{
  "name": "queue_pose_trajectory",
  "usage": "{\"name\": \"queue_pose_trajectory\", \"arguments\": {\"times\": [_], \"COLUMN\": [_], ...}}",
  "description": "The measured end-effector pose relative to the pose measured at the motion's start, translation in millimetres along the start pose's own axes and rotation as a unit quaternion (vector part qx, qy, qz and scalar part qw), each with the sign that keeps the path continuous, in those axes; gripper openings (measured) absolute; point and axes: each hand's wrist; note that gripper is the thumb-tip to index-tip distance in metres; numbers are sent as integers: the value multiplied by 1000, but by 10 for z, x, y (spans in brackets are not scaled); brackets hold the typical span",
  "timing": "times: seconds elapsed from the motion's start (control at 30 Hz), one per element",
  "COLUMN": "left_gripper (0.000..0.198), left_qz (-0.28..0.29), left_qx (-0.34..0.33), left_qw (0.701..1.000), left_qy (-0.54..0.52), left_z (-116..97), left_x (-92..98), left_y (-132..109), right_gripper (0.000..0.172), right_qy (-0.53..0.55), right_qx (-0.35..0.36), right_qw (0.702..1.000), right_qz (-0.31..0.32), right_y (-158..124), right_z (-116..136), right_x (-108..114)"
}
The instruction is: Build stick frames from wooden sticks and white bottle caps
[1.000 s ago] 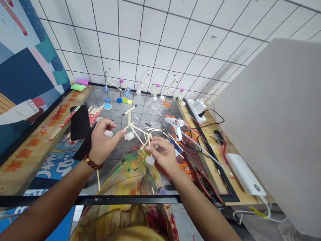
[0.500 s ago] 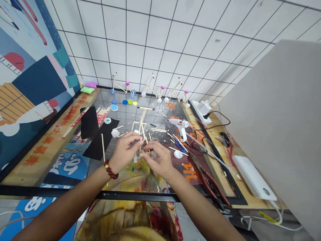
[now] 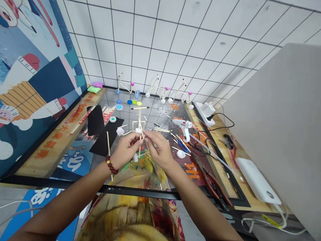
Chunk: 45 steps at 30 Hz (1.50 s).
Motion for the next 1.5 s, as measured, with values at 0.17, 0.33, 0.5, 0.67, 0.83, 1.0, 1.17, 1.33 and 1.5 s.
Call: {"name": "queue_pose_trajectory", "arguments": {"times": [0.17,0.33,0.5,0.67,0.83,1.0,1.17,1.33,1.5], "left_gripper": [15,16,15,14,13,28,20,20,18], "left_qz": [-6,-7,-14,-43,-62,-82,-71,-59,-74], "left_qx": [-20,-35,-45,-38,-14,30,21,-11,-55], "left_qw": [1000,999,999,998,996,982,984,991,995], "left_qy": [0,10,25,0,-65,-166,-163,-120,-45], "left_z": [-12,-47,-57,-84,-63,-12,-17,-24,-39], "left_x": [-10,-34,-30,-17,-18,32,73,64,62], "left_y": [-5,-24,-25,-19,5,69,90,72,60], "right_gripper": [19,10,9,18,18,16,20,18,19], "right_qy": [-4,-23,-46,-57,-58,-51,-49,-54,-85], "right_qx": [17,-4,13,46,34,-7,-4,4,38], "right_qw": [1000,999,998,997,998,999,998,998,996], "right_qz": [-20,-29,-33,-12,-4,2,33,14,8], "right_y": [40,69,65,48,87,144,156,194,221], "right_z": [4,48,39,-14,-6,30,29,51,51], "right_x": [-16,8,12,13,-5,-9,0,1,-8]}}
Point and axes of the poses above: each hand's wrist, its own y-axis towards the middle knuckle, its own x-axis out of the back of the hand, z = x × y, and after that the axes turned 13 degrees about -y, right-handed
